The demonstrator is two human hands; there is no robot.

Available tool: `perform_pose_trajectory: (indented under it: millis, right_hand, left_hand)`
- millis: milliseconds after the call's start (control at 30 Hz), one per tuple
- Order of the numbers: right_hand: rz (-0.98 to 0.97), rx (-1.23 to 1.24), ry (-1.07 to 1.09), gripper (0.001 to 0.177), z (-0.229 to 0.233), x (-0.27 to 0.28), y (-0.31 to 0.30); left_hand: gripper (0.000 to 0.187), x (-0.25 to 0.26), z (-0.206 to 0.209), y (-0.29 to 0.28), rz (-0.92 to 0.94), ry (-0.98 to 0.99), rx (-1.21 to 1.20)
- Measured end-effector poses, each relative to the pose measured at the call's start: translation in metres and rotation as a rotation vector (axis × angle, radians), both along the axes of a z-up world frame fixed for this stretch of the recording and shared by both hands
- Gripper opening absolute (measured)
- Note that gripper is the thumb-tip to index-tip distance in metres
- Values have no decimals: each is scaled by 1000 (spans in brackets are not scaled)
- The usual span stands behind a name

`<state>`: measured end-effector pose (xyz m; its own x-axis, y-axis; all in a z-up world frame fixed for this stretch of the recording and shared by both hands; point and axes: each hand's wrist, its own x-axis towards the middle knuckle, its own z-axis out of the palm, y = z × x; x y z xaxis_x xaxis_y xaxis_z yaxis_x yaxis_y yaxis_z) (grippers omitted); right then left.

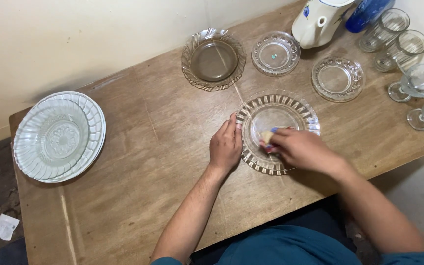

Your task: The person wipes multiple glass plates and bowls with a colorful cloth on a wooden table. They handle each item individually, wiping the surfaces and edges, then stack the cleaned glassware on a paper plate.

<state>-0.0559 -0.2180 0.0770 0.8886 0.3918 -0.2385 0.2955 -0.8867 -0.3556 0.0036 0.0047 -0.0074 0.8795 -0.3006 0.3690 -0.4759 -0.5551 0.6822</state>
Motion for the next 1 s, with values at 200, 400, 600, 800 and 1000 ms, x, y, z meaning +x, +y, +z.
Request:
perform_pose_trajectory:
  millis: [200,400,600,800,1000]
  right_hand:
    - [-175,-277,-282,24,-37,27,-65]
    - [-103,23,-405,19,-46,82,-15]
    - [7,290,-224,20,-57,69,25]
    - [85,185,-134,30,-61,17,9]
    - [-26,-168,-64,32,-23,3,-30]
  left_hand:
    - [41,-3,11,1,-7,-12,7]
    - [40,-4,10,-1,-26,-33,54]
    - [41,0,-20,-4,79,-41,36]
    - [43,-3,-14,-4,69,9,19]
    - [42,-4,-12,-5,71,5,28]
